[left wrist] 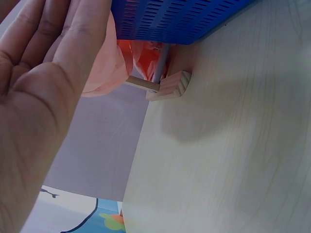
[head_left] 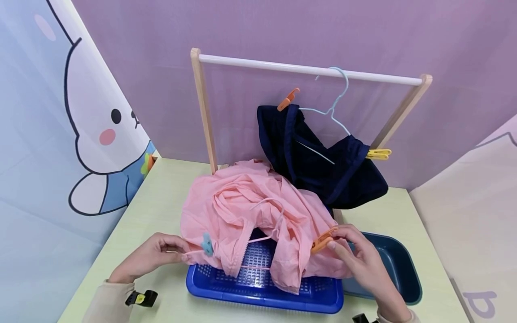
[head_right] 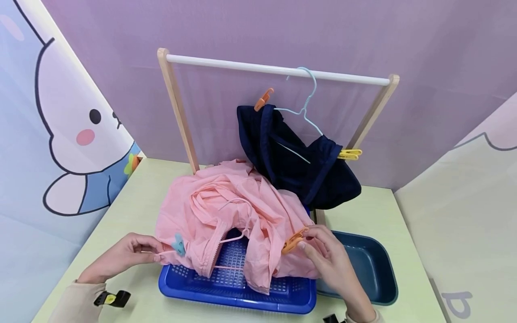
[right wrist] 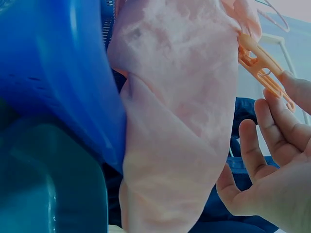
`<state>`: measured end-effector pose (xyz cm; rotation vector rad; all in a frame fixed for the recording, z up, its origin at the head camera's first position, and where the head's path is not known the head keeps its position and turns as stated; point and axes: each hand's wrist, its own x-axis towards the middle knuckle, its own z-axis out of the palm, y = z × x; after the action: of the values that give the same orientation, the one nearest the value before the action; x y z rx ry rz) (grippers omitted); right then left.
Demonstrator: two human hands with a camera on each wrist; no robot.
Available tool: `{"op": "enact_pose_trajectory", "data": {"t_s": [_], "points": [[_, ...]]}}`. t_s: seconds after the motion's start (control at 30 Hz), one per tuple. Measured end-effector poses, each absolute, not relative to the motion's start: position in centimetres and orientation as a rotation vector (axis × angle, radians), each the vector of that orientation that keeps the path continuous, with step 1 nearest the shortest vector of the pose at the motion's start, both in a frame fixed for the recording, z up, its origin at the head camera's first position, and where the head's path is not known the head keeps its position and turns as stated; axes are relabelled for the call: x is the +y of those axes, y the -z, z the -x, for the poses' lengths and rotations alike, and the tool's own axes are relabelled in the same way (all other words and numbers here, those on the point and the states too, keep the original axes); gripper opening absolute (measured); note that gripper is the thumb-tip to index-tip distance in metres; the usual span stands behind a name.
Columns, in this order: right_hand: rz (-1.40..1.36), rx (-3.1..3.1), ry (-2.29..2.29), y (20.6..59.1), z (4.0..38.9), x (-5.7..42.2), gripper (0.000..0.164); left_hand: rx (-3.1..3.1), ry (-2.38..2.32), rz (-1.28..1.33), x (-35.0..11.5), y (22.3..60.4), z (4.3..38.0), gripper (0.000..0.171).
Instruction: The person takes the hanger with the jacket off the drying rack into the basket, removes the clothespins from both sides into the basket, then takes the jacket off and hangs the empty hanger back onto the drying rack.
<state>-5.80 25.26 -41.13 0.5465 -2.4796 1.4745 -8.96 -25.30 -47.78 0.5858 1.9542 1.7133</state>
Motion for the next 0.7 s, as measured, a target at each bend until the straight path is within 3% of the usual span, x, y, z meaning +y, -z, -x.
{"op": "enact_pose_trajectory", "data": {"t_s": [0.4, 0.7], "points": [[-0.595, -2.504, -1.48, 40.5, 5.8, 26.7, 0.032, 1.955, -1.713, -0.596, -25.3, 47.7, 8.9, 0.013], [-0.469, -2.547, -1.275, 39.8, 6.0, 30.1, 0.038, 1.934, -1.723, -0.603, -25.3, 47.7, 8.9, 0.013]]}}
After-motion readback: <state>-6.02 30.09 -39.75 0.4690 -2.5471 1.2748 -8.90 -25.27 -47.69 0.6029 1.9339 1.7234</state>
